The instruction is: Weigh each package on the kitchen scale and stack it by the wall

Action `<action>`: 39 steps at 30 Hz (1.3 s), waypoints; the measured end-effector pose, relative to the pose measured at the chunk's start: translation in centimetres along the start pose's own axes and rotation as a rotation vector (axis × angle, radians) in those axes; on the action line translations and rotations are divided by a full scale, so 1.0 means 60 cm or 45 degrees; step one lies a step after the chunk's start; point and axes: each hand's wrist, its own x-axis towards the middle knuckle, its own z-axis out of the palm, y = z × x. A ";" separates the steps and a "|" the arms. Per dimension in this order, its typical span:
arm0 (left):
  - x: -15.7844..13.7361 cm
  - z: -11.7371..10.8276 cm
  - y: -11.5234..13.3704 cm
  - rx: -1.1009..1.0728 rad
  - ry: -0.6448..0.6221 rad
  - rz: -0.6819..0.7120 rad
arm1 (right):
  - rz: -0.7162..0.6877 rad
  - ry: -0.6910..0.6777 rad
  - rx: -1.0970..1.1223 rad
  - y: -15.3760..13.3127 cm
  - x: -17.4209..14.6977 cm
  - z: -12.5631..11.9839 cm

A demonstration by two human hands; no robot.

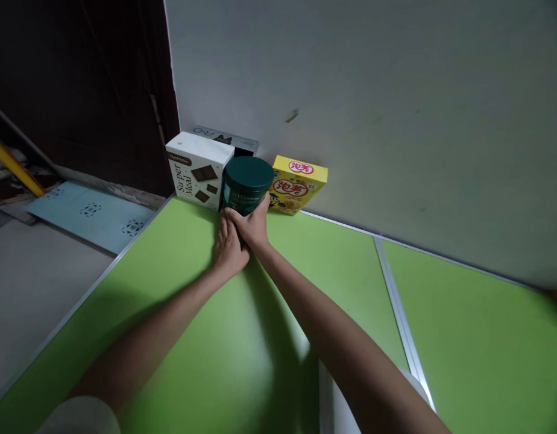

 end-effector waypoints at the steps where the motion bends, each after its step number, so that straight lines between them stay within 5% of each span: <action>1: -0.001 0.000 -0.001 0.002 -0.002 -0.002 | -0.005 -0.025 -0.006 0.002 -0.004 -0.005; 5: -0.003 -0.002 -0.004 -0.025 0.015 -0.001 | 0.029 -0.153 -0.027 0.031 -0.031 -0.060; 8: -0.004 -0.002 -0.007 -0.070 0.049 0.030 | 0.191 -0.082 -0.031 0.070 -0.033 -0.134; 14: -0.003 -0.004 -0.004 -0.046 0.070 0.014 | 0.567 0.054 -0.091 0.111 0.045 -0.234; 24: -0.002 -0.003 0.003 0.024 0.082 -0.026 | 0.499 -0.169 0.143 0.129 0.116 -0.189; 30: 0.000 0.001 -0.006 -0.010 0.115 -0.008 | 0.460 -0.226 -0.074 0.134 0.126 -0.216; 39: 0.003 0.001 -0.008 0.021 0.118 -0.006 | 0.475 -0.147 -0.263 0.121 0.106 -0.194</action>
